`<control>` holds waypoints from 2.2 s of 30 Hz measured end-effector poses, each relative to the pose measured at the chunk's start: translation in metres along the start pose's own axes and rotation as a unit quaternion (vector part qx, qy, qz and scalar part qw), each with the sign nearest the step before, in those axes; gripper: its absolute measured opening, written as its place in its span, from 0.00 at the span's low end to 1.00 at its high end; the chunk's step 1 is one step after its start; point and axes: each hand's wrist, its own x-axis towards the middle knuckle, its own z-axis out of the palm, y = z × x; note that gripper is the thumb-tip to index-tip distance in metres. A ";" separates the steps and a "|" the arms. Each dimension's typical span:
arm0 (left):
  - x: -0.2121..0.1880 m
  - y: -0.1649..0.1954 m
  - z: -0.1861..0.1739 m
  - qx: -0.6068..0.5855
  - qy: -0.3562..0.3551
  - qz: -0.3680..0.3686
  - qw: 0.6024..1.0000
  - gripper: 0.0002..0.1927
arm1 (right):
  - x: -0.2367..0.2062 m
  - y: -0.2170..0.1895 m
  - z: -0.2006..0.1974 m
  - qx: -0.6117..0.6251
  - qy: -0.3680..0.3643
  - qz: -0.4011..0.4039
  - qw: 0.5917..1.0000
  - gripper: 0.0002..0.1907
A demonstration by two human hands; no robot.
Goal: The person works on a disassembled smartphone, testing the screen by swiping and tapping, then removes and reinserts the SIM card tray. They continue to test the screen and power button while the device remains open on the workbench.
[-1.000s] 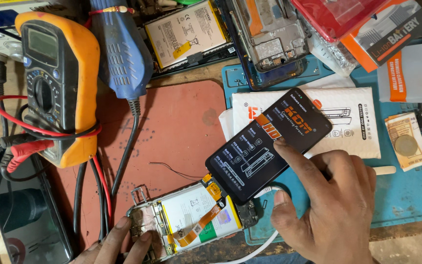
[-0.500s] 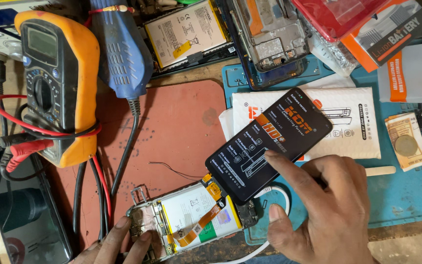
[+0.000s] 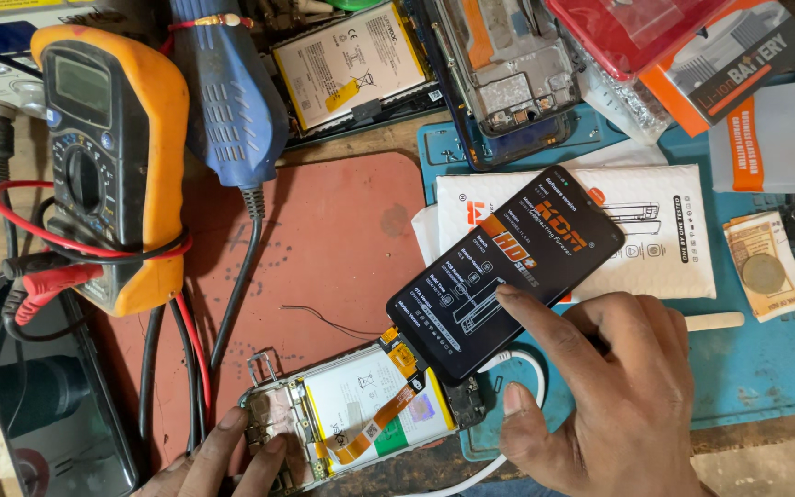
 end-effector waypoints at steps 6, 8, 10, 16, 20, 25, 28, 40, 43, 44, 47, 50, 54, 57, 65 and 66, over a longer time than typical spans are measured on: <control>0.001 -0.004 -0.001 -0.022 -0.020 0.009 1.000 0.16 | 0.001 0.001 -0.001 -0.007 -0.018 -0.027 0.999 0.28; 0.001 -0.005 0.000 -0.013 -0.012 0.016 1.000 0.15 | 0.001 0.000 -0.002 -0.003 -0.029 -0.027 0.999 0.28; 0.002 -0.005 -0.001 -0.006 -0.010 0.020 1.000 0.15 | 0.002 -0.001 -0.002 0.001 -0.036 -0.031 0.999 0.28; 0.003 -0.005 -0.003 -0.011 -0.022 0.019 1.000 0.16 | 0.004 -0.002 -0.005 0.016 -0.053 -0.045 0.997 0.29; 0.002 -0.002 -0.003 -0.005 -0.025 0.006 1.000 0.17 | 0.005 -0.002 -0.006 0.026 -0.063 -0.054 0.996 0.29; 0.003 -0.003 -0.003 0.005 -0.020 0.022 1.000 0.16 | 0.003 0.000 -0.005 0.029 -0.063 -0.081 0.994 0.30; 0.003 -0.002 -0.004 -0.006 -0.025 0.008 1.000 0.16 | 0.002 0.002 -0.004 0.036 -0.079 -0.088 0.992 0.29; -0.008 0.000 0.005 -0.013 -0.017 -0.015 1.000 0.17 | -0.006 0.004 0.001 0.039 -0.126 -0.112 0.985 0.31; -0.012 -0.004 0.013 -0.053 -0.009 -0.015 0.998 0.18 | -0.006 0.005 0.001 0.038 -0.139 -0.116 0.983 0.33; -0.013 -0.006 0.016 -0.063 0.007 -0.005 0.998 0.18 | -0.005 0.006 0.001 0.045 -0.135 -0.124 0.982 0.33; -0.015 -0.008 0.021 -0.073 0.031 0.005 0.997 0.19 | -0.004 0.005 0.000 0.061 -0.136 -0.134 0.980 0.34; -0.018 -0.006 0.023 -0.069 0.040 -0.001 0.997 0.19 | -0.002 0.004 0.001 0.065 -0.133 -0.140 0.979 0.34; -0.020 -0.004 0.026 -0.075 0.036 -0.009 0.997 0.20 | -0.002 0.004 0.000 0.069 -0.127 -0.149 0.978 0.34; -0.022 -0.004 0.027 -0.063 0.035 -0.008 0.997 0.19 | -0.003 0.005 -0.003 0.050 -0.138 -0.141 0.979 0.34; -0.026 -0.004 0.031 -0.064 0.047 -0.020 0.997 0.20 | 0.000 0.001 -0.003 0.024 -0.099 -0.108 0.989 0.26; -0.026 -0.004 0.032 -0.064 0.052 -0.021 0.996 0.20 | 0.000 0.000 -0.003 0.019 -0.090 -0.108 0.990 0.26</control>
